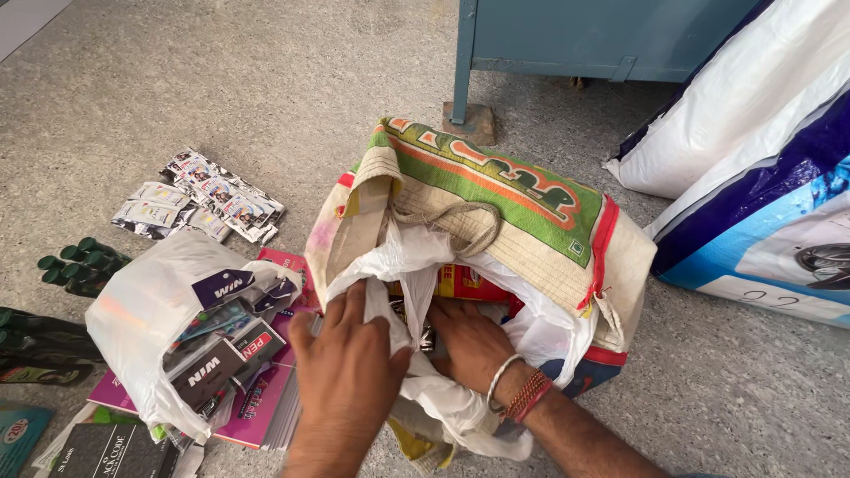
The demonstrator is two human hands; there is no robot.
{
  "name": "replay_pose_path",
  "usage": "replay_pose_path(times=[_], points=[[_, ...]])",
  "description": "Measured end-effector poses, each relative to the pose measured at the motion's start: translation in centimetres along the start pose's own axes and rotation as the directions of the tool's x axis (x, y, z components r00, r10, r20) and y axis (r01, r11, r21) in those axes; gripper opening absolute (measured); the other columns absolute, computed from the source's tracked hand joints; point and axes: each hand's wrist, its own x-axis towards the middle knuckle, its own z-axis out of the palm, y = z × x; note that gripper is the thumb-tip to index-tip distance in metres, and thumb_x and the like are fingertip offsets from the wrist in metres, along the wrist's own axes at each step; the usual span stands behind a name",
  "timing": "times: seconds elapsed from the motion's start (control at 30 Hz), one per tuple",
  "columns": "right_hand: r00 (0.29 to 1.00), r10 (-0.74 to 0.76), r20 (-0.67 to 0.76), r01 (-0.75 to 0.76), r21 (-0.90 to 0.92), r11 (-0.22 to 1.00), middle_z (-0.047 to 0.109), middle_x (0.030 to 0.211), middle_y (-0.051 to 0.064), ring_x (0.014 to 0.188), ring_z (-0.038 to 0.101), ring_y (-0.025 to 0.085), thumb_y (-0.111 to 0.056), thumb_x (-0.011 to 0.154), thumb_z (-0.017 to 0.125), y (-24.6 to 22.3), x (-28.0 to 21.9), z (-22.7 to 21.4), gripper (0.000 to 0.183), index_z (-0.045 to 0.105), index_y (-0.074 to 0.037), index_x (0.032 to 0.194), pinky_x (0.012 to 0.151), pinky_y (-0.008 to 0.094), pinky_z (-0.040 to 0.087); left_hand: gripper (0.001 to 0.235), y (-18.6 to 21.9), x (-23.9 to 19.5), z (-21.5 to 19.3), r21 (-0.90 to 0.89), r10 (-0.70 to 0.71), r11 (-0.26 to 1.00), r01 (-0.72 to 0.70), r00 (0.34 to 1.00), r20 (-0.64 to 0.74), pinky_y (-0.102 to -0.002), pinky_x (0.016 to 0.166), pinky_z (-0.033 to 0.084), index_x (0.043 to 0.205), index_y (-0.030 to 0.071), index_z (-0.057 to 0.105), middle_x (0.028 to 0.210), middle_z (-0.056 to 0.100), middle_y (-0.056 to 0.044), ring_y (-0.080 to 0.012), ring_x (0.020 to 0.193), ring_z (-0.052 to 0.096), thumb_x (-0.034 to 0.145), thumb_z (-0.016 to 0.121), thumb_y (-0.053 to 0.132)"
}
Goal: The person sits on the floor and unpacks various grocery items from a woven bag, including sachets, bottles, and packaged goods, placing them on the floor in organized piles.
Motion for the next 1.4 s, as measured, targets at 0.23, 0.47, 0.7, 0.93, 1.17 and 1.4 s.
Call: replay_pose_path(times=[0.23,0.47,0.7,0.93,1.17,1.4], points=[[0.993,0.034,-0.11,-0.05,-0.14,0.989,0.056,0.132,0.018,0.118,0.053,0.041,-0.009,0.079,0.066,-0.8,0.5,1.4,0.041,0.063,-0.002,0.119,0.098,0.051,0.049,0.054,1.4,0.1,3.8,0.102,0.086,0.993,-0.055,0.942,-0.325,-0.055,0.1,0.035,0.111,0.007,0.063,0.143,0.05,-0.016,-0.0304,0.129,0.05,0.062,0.08,0.02],[0.976,-0.1,-0.192,0.049,-0.253,0.966,0.051,0.139,0.022,0.127,0.045,0.039,-0.011,0.079,0.06,-0.1,0.9,2.7,0.044,0.064,-0.003,0.122,0.103,0.055,0.036,0.034,-1.6,1.1,3.5,0.086,-0.036,0.994,0.068,0.943,-0.331,-0.051,0.091,0.039,0.101,0.01,0.065,0.142,0.05,-0.014,-0.0312,0.115,0.053,0.068,0.072,0.011],[0.999,0.014,0.034,-0.002,-0.319,0.948,0.052,0.137,0.014,0.13,0.043,0.035,-0.012,0.086,0.057,-0.3,1.2,3.1,0.041,0.062,-0.005,0.126,0.107,0.054,0.035,0.038,-0.3,0.3,2.0,0.098,0.069,0.995,-0.033,0.915,-0.397,-0.055,0.095,0.038,0.105,0.008,0.064,0.144,0.048,-0.022,-0.0346,0.123,0.052,0.067,0.071,0.009],[0.935,0.352,-0.047,-0.342,0.15,0.928,0.059,0.129,0.014,0.129,0.054,0.027,-0.038,0.084,0.079,2.4,1.7,6.6,0.055,0.062,-0.002,0.121,0.112,0.037,0.046,0.048,3.9,-1.8,2.1,-0.134,0.226,0.942,-0.308,0.877,-0.424,-0.055,0.102,0.034,0.116,0.009,0.062,0.132,0.057,-0.017,-0.0315,0.125,0.054,0.069,0.068,0.014],[0.985,-0.171,-0.033,0.16,-0.22,0.962,0.068,0.118,0.009,0.113,0.062,0.032,-0.019,0.088,0.064,3.1,2.6,5.0,0.03,0.067,-0.011,0.117,0.103,0.046,0.046,0.044,-0.2,-0.4,5.4,-0.098,0.46,0.823,-0.559,0.759,-0.461,-0.044,0.115,0.036,0.126,0.001,0.062,0.134,0.061,-0.017,-0.0297,0.132,0.054,0.082,0.061,0.01],[0.992,-0.076,-0.104,0.052,-0.213,0.976,0.068,0.122,0.007,0.108,0.061,0.03,-0.012,0.079,0.063,-0.3,1.6,1.5,0.051,0.065,-0.02,0.129,0.092,0.046,0.049,0.036,-1.9,0.4,6.3,0.178,0.31,0.941,-0.287,0.944,-0.114,-0.045,0.107,0.033,0.108,0.002,0.073,0.144,0.054,-0.022,-0.03,0.133,0.048,0.076,0.066,0.015]])
